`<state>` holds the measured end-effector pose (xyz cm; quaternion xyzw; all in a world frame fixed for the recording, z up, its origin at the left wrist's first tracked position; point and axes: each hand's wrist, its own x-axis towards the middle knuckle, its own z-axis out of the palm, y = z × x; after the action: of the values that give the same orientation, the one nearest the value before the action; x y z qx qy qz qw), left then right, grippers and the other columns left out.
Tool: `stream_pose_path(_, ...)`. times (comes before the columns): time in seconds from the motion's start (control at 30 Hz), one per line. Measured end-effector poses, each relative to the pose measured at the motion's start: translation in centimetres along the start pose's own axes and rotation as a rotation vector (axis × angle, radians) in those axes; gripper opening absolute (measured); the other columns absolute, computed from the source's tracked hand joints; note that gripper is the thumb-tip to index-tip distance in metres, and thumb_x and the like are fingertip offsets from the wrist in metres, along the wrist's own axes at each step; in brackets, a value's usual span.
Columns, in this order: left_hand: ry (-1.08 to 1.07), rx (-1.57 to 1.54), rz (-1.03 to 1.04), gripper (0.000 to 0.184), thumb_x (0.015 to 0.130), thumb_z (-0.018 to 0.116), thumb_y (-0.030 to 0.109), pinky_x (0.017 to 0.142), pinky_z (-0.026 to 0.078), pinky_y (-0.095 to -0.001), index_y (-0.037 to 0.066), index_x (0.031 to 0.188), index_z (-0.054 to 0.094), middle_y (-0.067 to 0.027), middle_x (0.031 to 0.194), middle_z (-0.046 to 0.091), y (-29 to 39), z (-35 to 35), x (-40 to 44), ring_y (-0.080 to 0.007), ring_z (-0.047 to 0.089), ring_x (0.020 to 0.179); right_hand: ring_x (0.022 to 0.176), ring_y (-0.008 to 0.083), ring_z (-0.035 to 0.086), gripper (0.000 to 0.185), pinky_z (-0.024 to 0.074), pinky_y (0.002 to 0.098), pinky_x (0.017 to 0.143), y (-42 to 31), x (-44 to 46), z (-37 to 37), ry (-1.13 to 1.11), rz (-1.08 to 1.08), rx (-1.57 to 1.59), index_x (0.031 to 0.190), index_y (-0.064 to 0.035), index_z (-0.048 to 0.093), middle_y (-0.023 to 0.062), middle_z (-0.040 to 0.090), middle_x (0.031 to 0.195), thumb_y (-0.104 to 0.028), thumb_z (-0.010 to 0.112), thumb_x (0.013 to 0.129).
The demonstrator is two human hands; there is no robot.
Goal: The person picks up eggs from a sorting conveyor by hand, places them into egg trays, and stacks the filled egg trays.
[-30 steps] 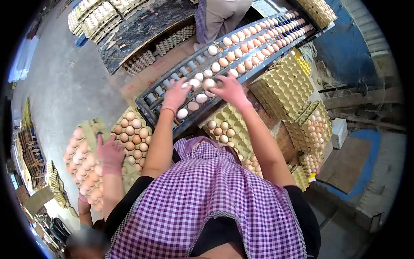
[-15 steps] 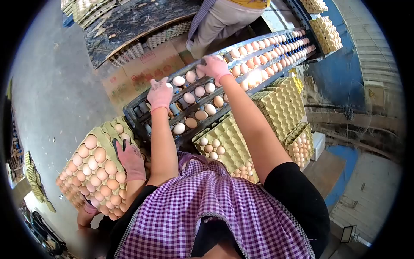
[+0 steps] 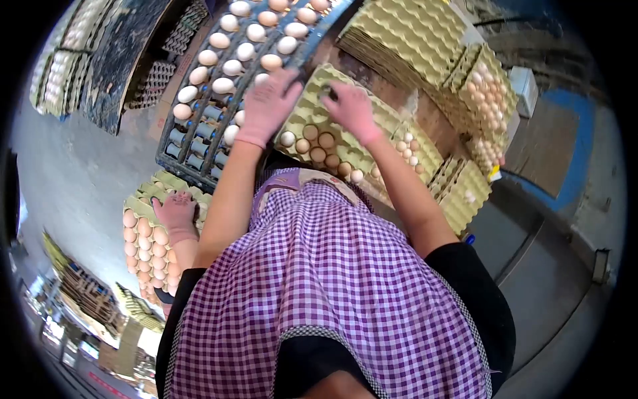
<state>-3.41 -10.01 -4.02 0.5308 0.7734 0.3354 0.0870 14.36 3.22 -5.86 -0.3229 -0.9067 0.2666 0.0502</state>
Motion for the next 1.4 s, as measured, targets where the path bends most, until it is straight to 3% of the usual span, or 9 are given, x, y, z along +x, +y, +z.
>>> stream_pose_path(0.33, -0.332, 0.474, 0.083, 0.043, 0.084, 0.064, 0.009, 0.115, 0.033, -0.0524, 0.009, 0.127, 0.06, -0.0123, 0.124, 0.063, -1.7, 9.0, -14.8, -0.0356, 0.053, 0.126, 0.112, 0.0237, 0.056, 0.046, 0.039, 0.0415, 0.102, 2.6, -7.6, 9.3, 0.054, -0.238, -0.238, 0.123, -0.0158, 0.06, 0.003, 0.065, 0.111, -0.036, 0.071, 0.084)
stream_pose_path(0.47, -0.366, 0.315, 0.225, 0.034, 0.089, 0.066, 0.016, 0.114, 0.036, -0.0482, 0.011, 0.123, 0.062, -0.0113, 0.125, 0.064, -5.4, 8.1, -14.4, -0.0339, 0.055, 0.124, 0.113, 0.0218, 0.062, 0.04, 0.042, 0.0384, 0.104, 5.2, -8.5, 7.9, 0.066, -0.154, 0.078, 0.129, -0.0166, 0.061, 0.007, 0.07, 0.115, -0.03, 0.065, 0.091)
stream_pose_path(0.6, -0.088, -0.418, -0.429, 0.023, 0.091, 0.06, 0.01, 0.106, 0.044, -0.0404, 0.005, 0.113, 0.065, -0.0136, 0.119, 0.065, -0.1, 4.7, -13.5, -0.0306, 0.06, 0.115, 0.108, 0.021, 0.065, 0.035, 0.0512, 0.0341, 0.094, 6.6, -9.5, 2.9, -0.006, 0.423, 1.398, 0.128, -0.0091, 0.065, 0.0136, 0.067, 0.118, -0.024, 0.056, 0.097)
stream_pose_path(0.63, -0.004, -0.892, -0.813, 0.02, 0.091, 0.058, 0.009, 0.1, 0.047, -0.0392, 0.003, 0.109, 0.065, -0.0171, 0.116, 0.064, 1.0, 4.2, -13.2, -0.0322, 0.06, 0.111, 0.107, 0.0219, 0.065, 0.036, 0.052, 0.0338, 0.092, 8.2, -9.4, 3.7, -0.019, 0.307, 1.192, 0.126, -0.0087, 0.065, 0.0132, 0.066, 0.117, -0.027, 0.056, 0.097)
stream_pose_path(0.77, -0.122, -0.737, -0.612, 0.024, 0.092, 0.061, 0.021, 0.087, 0.05, -0.0402, -0.002, 0.1, 0.065, -0.0134, 0.101, 0.062, -3.6, 9.7, -14.2, -0.0218, 0.062, 0.092, 0.099, 0.0308, 0.065, 0.035, 0.0525, 0.0408, 0.081, 4.1, -9.6, 3.2, -0.261, 0.04, -0.015, 0.106, -0.0111, 0.063, 0.0115, 0.06, 0.105, -0.041, 0.066, 0.087)
stream_pose_path(0.87, -0.647, 0.232, -0.073, 0.041, 0.088, 0.071, 0.04, 0.086, 0.053, -0.0459, 0.011, 0.116, 0.061, -0.0213, 0.124, 0.051, 1.7, 8.1, -11.7, -0.0379, 0.062, 0.104, 0.099, 0.0249, 0.068, 0.03, 0.0544, 0.038, 0.075, 4.6, -8.7, 6.6, -0.25, -0.211, -0.265, 0.099, -0.0086, 0.064, 0.0107, 0.062, 0.103, -0.036, 0.065, 0.087)
stream_pose_path(1.2, -0.54, 0.32, 0.214, 0.031, 0.085, 0.075, 0.027, 0.081, 0.056, -0.0363, 0.008, 0.107, 0.065, -0.0084, 0.116, 0.06, -0.7, 7.9, -11.0, -0.0258, 0.067, 0.097, 0.099, 0.0273, 0.069, 0.029, 0.0559, 0.0344, 0.078, 5.4, -7.2, 2.2, -0.455, -0.112, -0.129, 0.111, -0.0066, 0.067, 0.0146, 0.068, 0.113, -0.026, 0.063, 0.089)
stream_pose_path(1.3, -0.603, -0.748, -0.748, 0.041, 0.092, 0.067, 0.018, 0.072, 0.053, -0.0272, 0.005, 0.13, 0.06, -0.0091, 0.125, 0.062, -1.1, 5.0, -11.7, -0.0155, 0.062, 0.084, 0.101, 0.0224, 0.066, 0.04, 0.0545, 0.0324, 0.082, 9.2, -10.8, -0.2, -0.46, 0.202, 0.551, 0.124, -0.006, 0.064, 0.0104, 0.067, 0.117, -0.031, 0.064, 0.092)
stream_pose_path(1.4, -0.451, -1.642, -0.936, 0.041, 0.092, 0.066, 0.012, 0.071, 0.052, -0.0257, 0.004, 0.131, 0.058, -0.0123, 0.126, 0.064, 1.6, 2.7, -13.2, -0.0153, 0.063, 0.085, 0.104, 0.0167, 0.062, 0.051, 0.0527, 0.0325, 0.085, 10.8, -12.9, 0.1, -0.358, 0.347, 1.187, 0.135, -0.0071, 0.058, 0.0066, 0.065, 0.12, -0.036, 0.064, 0.094)
